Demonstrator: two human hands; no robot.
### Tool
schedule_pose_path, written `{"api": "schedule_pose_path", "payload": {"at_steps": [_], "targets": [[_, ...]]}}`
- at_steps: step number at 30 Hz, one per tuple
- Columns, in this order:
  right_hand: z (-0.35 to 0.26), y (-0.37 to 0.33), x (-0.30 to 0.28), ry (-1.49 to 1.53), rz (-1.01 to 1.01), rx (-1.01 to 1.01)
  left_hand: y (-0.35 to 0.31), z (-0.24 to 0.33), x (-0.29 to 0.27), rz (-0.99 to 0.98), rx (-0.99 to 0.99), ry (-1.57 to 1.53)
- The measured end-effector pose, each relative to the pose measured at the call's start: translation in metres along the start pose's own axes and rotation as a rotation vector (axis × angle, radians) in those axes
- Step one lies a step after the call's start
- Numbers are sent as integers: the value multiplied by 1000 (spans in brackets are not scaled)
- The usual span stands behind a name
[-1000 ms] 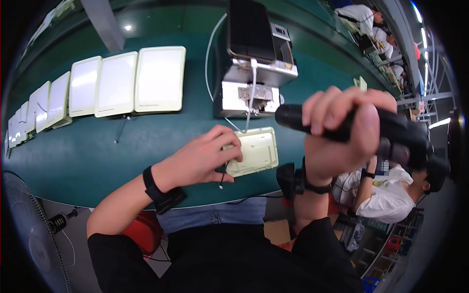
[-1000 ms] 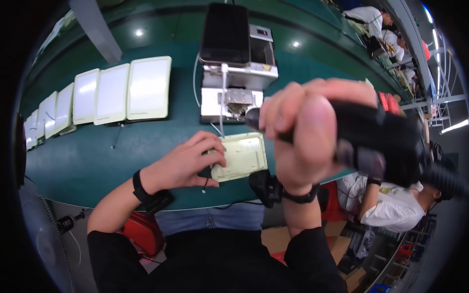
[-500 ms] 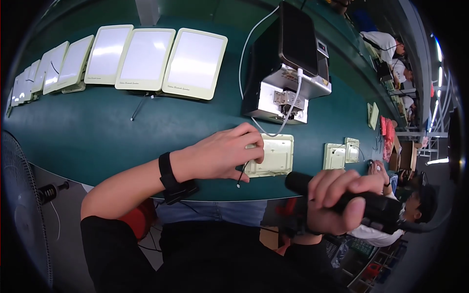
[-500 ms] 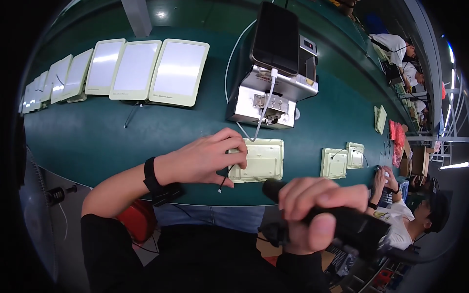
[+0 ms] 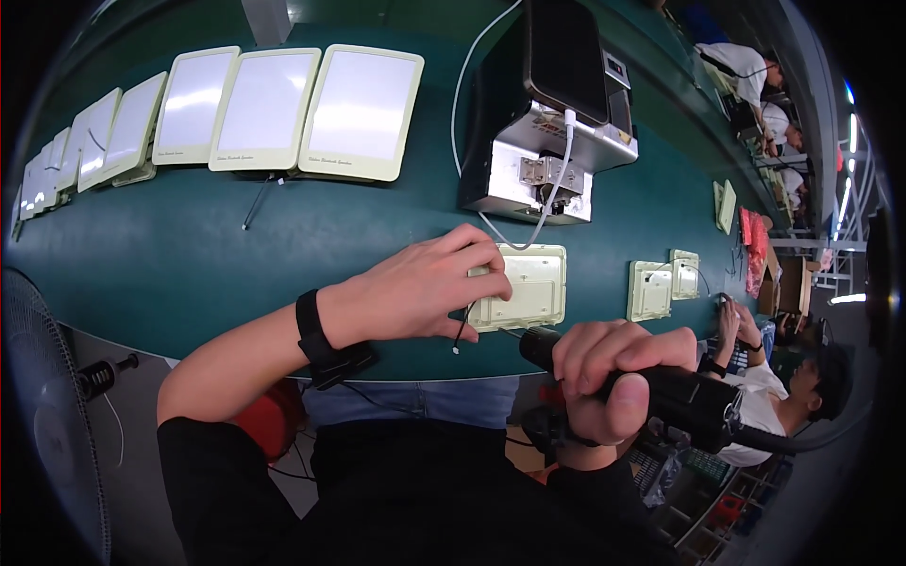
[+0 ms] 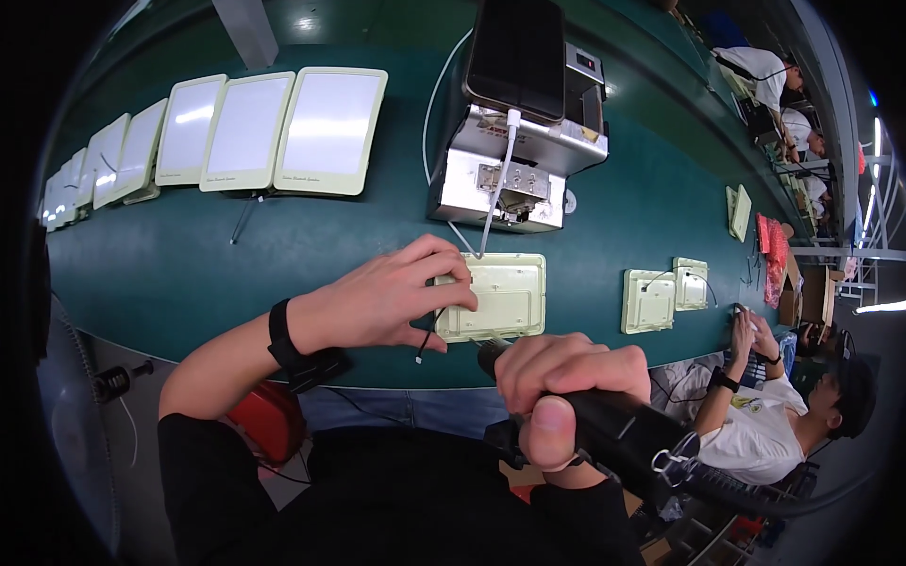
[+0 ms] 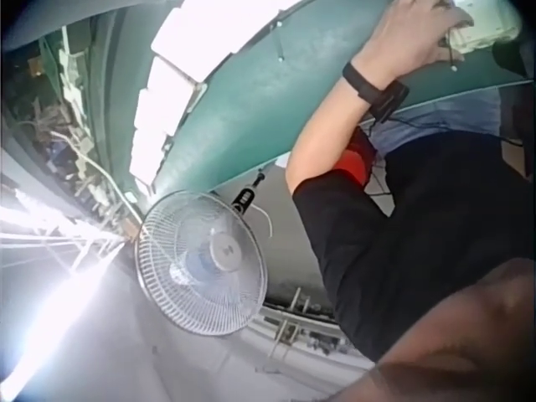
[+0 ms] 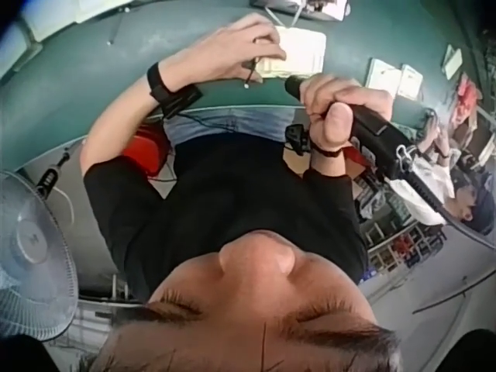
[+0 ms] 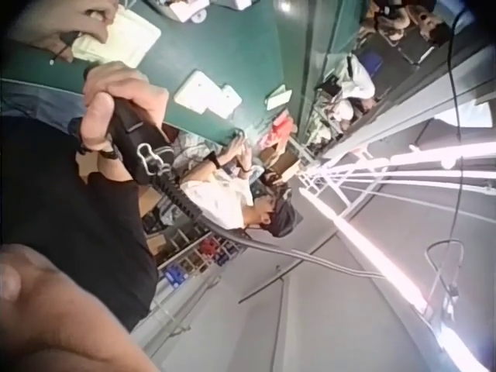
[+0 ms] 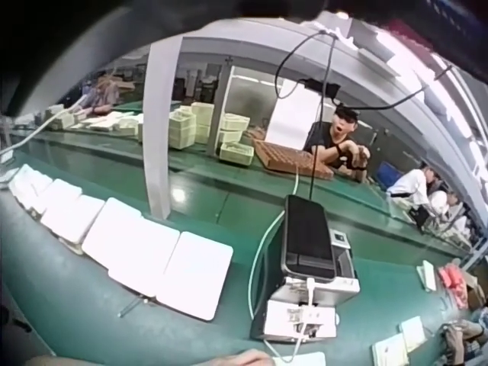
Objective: The person picks up a plastic casing, drives screws into it using a power screwdriver, and moves it to a row on the left. They repeat this process with several casings, occasionally touching a phone screen between units.
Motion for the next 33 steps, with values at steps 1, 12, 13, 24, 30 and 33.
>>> {"api": "schedule_pose_path", "payload": {"at_steps": [1,12,13,24,30,33], "targets": [[0,-1,1,23,-5,-1,-3,3,-5,-2,-15,22],[4,-36,-16,229,-12,3,-18,15,18,10,74,57],[2,-40,-17,263,-27,8,-29,21,17,26,33,74],[-20,-46,-83,448,236,-95,-198,60,-27,528,-683,535],[-50,-61,-127,415,132,-276,-107,110,-33,706,-505,483],[-109,-42,-125,405,-115,-282,7,106,47,339,-108,23]]}}
Point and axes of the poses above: each hand's wrist, its own y-axis towards the middle knuckle, its own x-axis out of the palm, z = x × y, the point moved 3 cm from there along y, towards the middle knuckle, and after that the axes turned 8 degrees about -x, right-handed, at the moved point
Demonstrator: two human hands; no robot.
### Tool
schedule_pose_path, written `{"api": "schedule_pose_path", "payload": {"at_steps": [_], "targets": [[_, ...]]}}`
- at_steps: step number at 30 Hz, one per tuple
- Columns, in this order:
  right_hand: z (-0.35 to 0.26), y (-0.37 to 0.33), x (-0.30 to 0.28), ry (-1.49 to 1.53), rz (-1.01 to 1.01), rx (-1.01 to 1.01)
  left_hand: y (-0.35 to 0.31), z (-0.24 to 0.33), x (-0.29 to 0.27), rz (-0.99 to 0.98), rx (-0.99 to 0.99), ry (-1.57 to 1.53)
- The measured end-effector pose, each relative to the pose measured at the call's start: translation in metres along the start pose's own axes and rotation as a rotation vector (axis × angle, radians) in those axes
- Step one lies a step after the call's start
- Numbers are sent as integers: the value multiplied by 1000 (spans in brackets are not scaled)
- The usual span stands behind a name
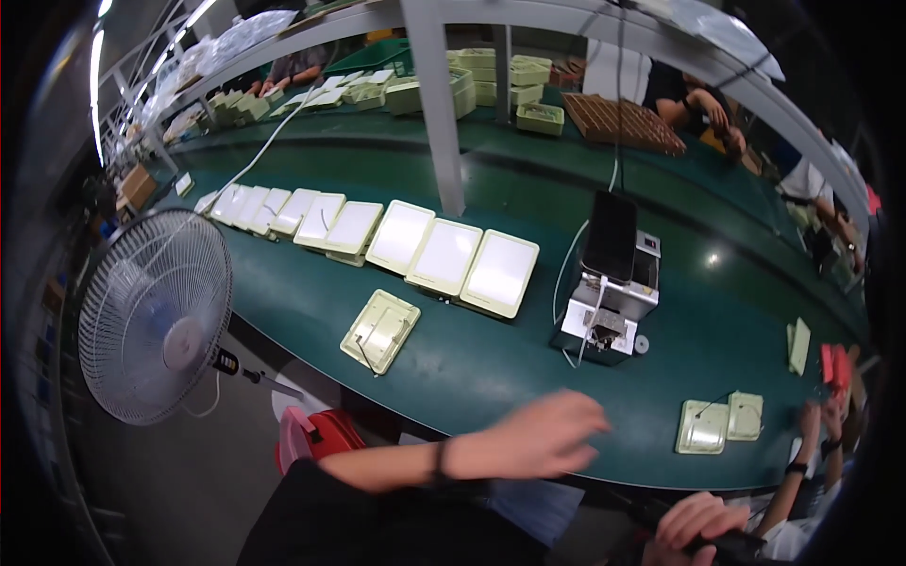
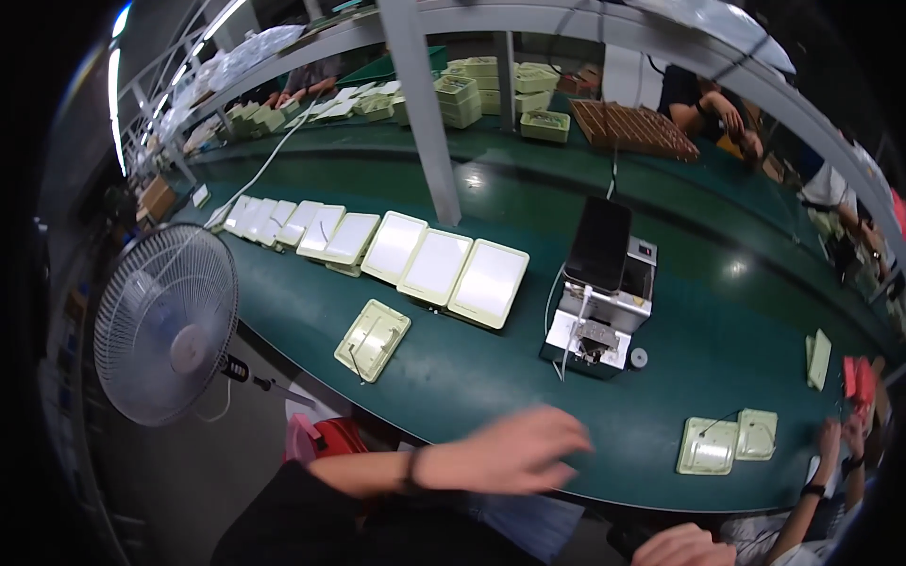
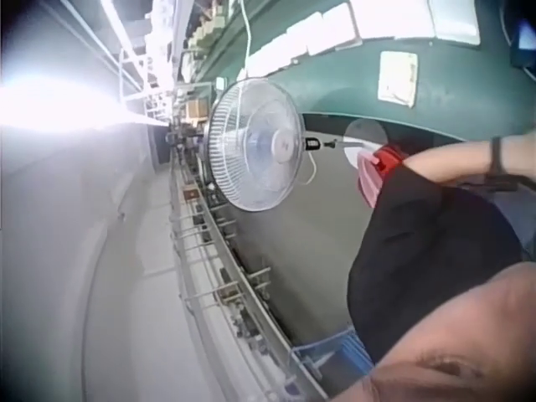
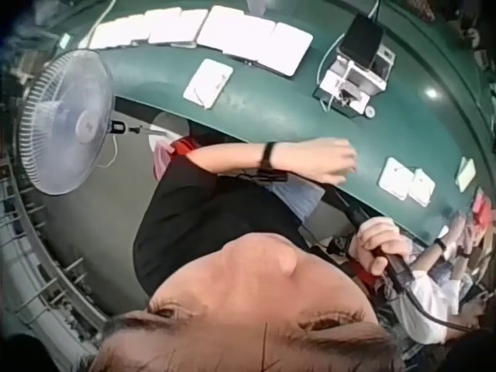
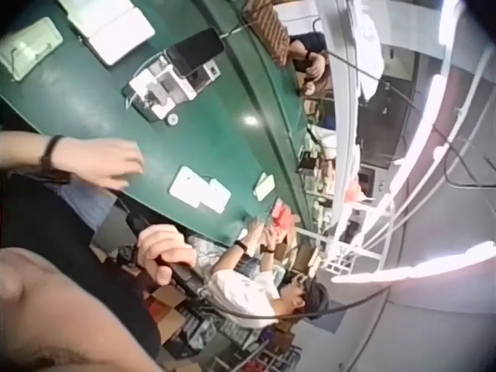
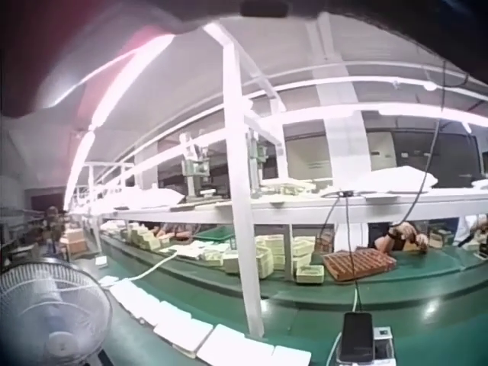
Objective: The person picks up a plastic casing, drives screws into it using a power screwdriver, and moves it to a row on the left. They repeat this process with several casings, occasionally touching a phone screen between units.
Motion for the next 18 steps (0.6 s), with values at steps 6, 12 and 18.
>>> {"api": "schedule_pose_path", "payload": {"at_steps": [6,12,18], "targets": [[-14,22,32,92,-142,-22,120,8,222,-38,443,211],[-2,36,37,97,-241,13,114,10,219,-223,399,246],[29,60,41,139,-300,68,-2,-20,112,-94,313,504]]}}
Point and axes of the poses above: each hand's wrist, its own y-axis towards the middle knuckle, its own x-axis out of the palm, z = x × y, the point moved 3 cm from there along y, towards the middle knuckle, and after that the axes turned 8 degrees about -x, right-handed, at the moved point
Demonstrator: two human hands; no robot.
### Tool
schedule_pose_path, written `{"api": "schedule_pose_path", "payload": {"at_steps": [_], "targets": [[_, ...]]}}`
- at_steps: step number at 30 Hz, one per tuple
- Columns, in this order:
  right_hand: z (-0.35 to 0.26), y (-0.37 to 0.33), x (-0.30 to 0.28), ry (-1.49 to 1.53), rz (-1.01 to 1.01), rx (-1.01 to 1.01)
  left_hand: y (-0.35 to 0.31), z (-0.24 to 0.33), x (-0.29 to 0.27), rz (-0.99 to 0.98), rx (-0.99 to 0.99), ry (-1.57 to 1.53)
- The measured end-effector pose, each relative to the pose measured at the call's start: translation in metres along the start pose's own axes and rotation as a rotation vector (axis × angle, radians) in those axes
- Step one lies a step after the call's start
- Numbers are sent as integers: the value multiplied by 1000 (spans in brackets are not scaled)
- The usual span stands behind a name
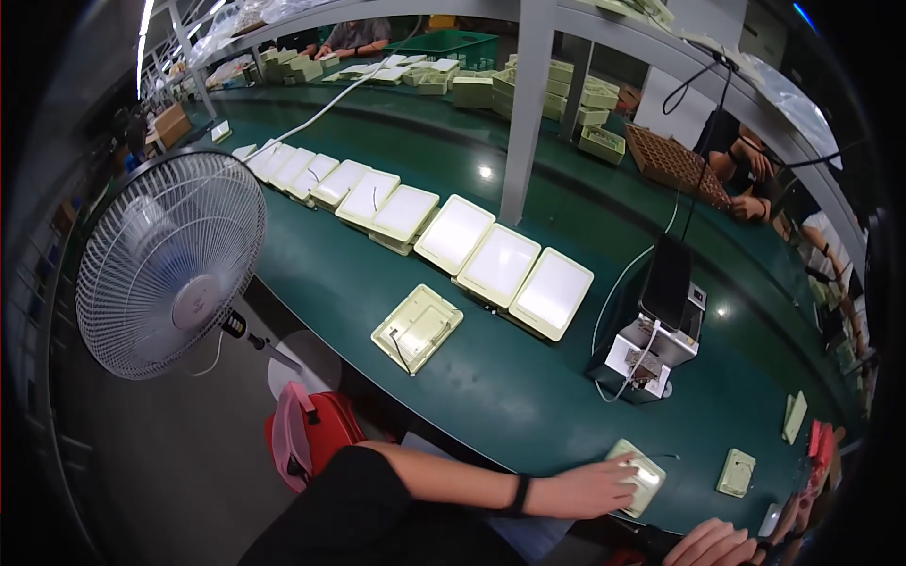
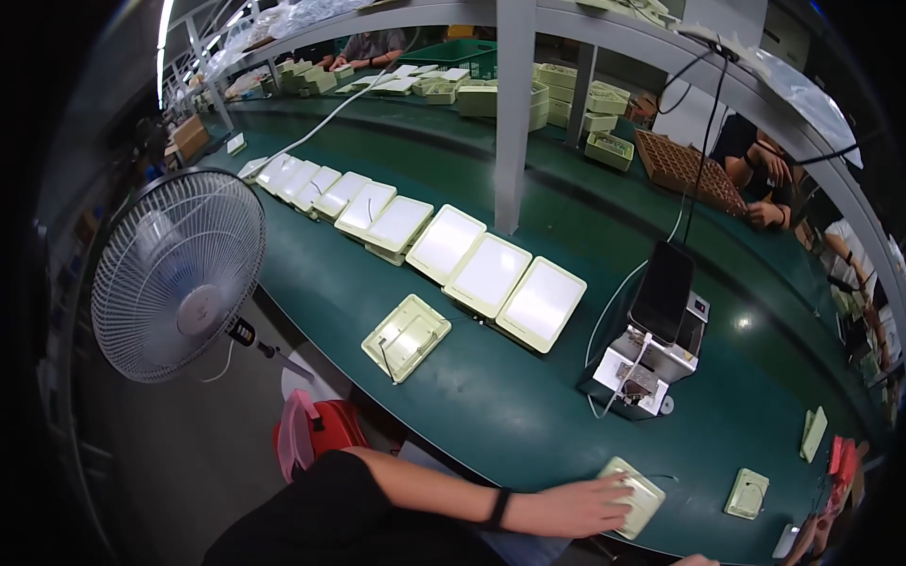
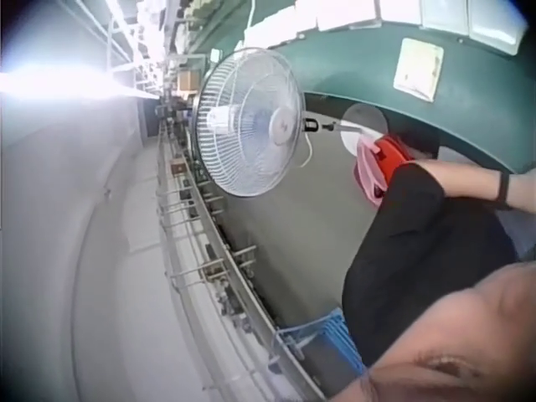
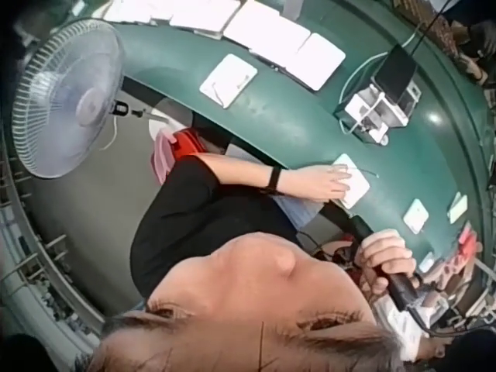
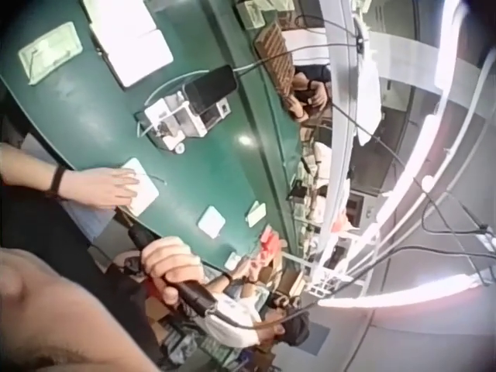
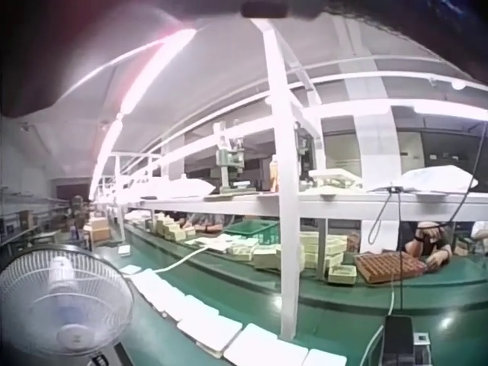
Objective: The person picks up a plastic casing, drives screws into it using a power screwdriver, and moves it to a row on the left. They repeat this process with several casings, occasionally touching a phone screen between units.
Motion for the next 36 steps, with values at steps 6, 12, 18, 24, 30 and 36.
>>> {"api": "schedule_pose_path", "payload": {"at_steps": [6,12,18,24,30,36], "targets": [[50,-12,-39,-10,144,-35,-70,-27,-74,-144,-194,-54],[97,35,-26,-329,416,-55,-85,-39,-73,-64,-206,188],[133,59,-31,-463,392,-7,-86,-35,-78,33,-224,247],[159,68,-37,-580,509,109,-80,-37,-76,80,-196,273],[152,57,-31,-587,457,-21,-82,-38,-74,99,-177,254],[161,72,-27,-660,608,53,-78,-37,-71,90,-127,265]]}}
Point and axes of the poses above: each hand's wrist, its own y-axis towards the middle knuckle, its own x-axis out of the palm, z = x × y, the point moved 3 cm from there along y, towards the middle knuckle, and after that the axes turned 8 degrees about -x, right-handed, at the moved point
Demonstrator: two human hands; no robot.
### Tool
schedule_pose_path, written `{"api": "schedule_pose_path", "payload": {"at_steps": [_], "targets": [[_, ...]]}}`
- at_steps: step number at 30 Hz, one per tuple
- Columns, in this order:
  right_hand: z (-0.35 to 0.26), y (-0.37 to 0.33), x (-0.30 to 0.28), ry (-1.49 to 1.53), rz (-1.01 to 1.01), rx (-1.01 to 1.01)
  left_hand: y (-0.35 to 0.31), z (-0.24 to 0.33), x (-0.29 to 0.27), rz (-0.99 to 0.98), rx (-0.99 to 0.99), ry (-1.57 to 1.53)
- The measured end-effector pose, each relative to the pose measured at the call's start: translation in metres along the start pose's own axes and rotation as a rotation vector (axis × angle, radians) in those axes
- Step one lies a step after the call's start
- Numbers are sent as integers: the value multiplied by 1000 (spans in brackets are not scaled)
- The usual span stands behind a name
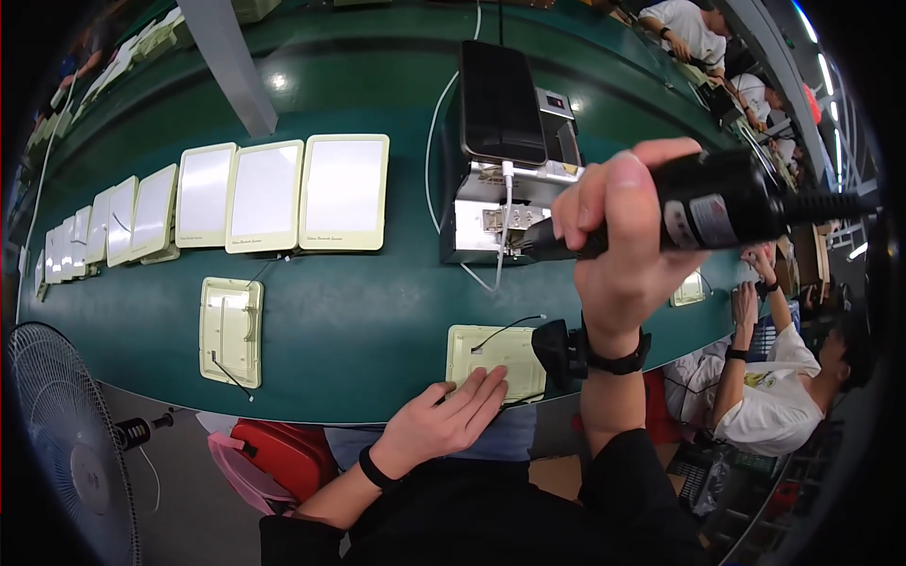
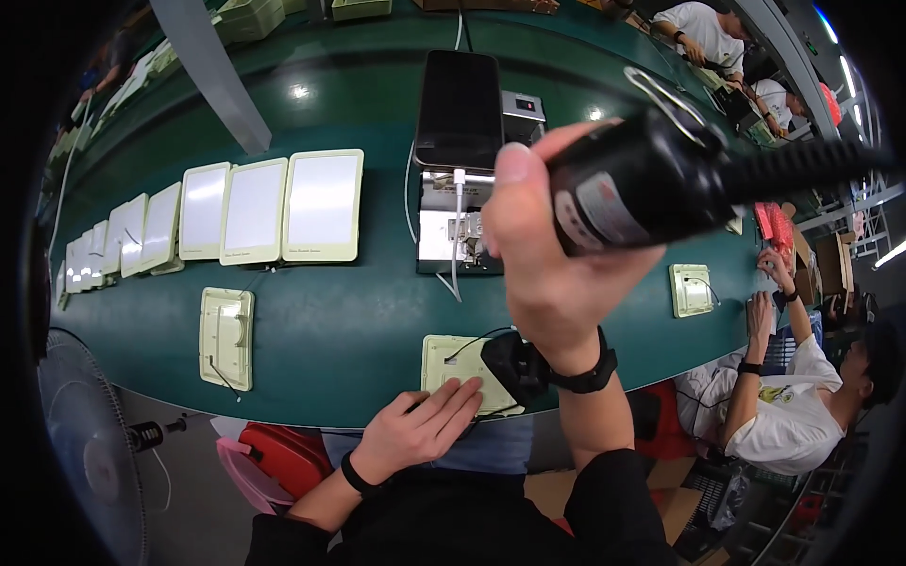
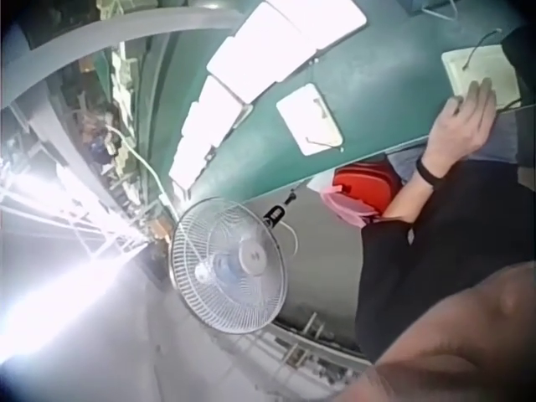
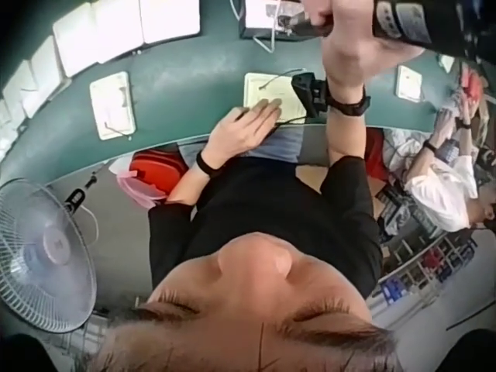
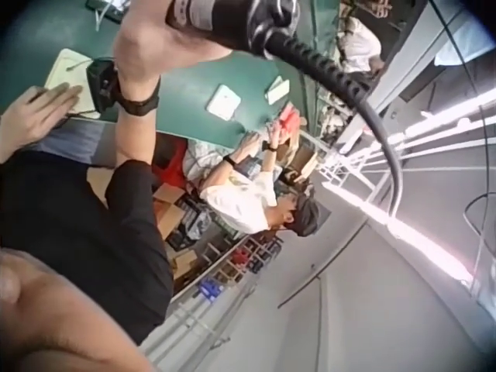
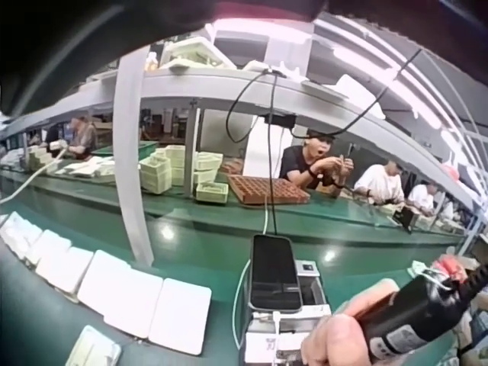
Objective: The person picks up a plastic casing, drives screws into it using a power screwdriver, and moves it to a row on the left. They repeat this process with several casings, occasionally touching a phone screen between units.
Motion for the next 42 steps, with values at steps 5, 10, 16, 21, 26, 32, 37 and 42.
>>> {"api": "schedule_pose_path", "payload": {"at_steps": [5,10,16,21,26,32,37,42], "targets": [[0,-29,-16,132,-169,-2,-6,-2,0,-2,-43,-25],[-4,-65,-25,113,-226,86,-6,-1,1,10,-37,-26],[5,-76,-20,115,-249,138,-9,0,6,23,-37,-41],[11,-77,-19,131,-266,143,-7,-2,7,20,-33,-64],[12,-82,-17,124,-261,137,-8,-3,3,-11,-28,-90],[8,-71,-21,163,-248,54,-8,-10,-5,-20,-97,-164],[-15,-12,-18,274,-109,-125,-8,-7,-7,-2,-159,-189],[6,3,-3,33,-70,-84,-6,-7,-6,22,-202,-231]]}}
Point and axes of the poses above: each hand's wrist, its own y-axis towards the middle knuckle, its own x-axis out of the palm, z = x × y, the point moved 3 cm from there along y, towards the middle knuckle, and after that the axes turned 8 degrees about -x, right-handed, at the moved point
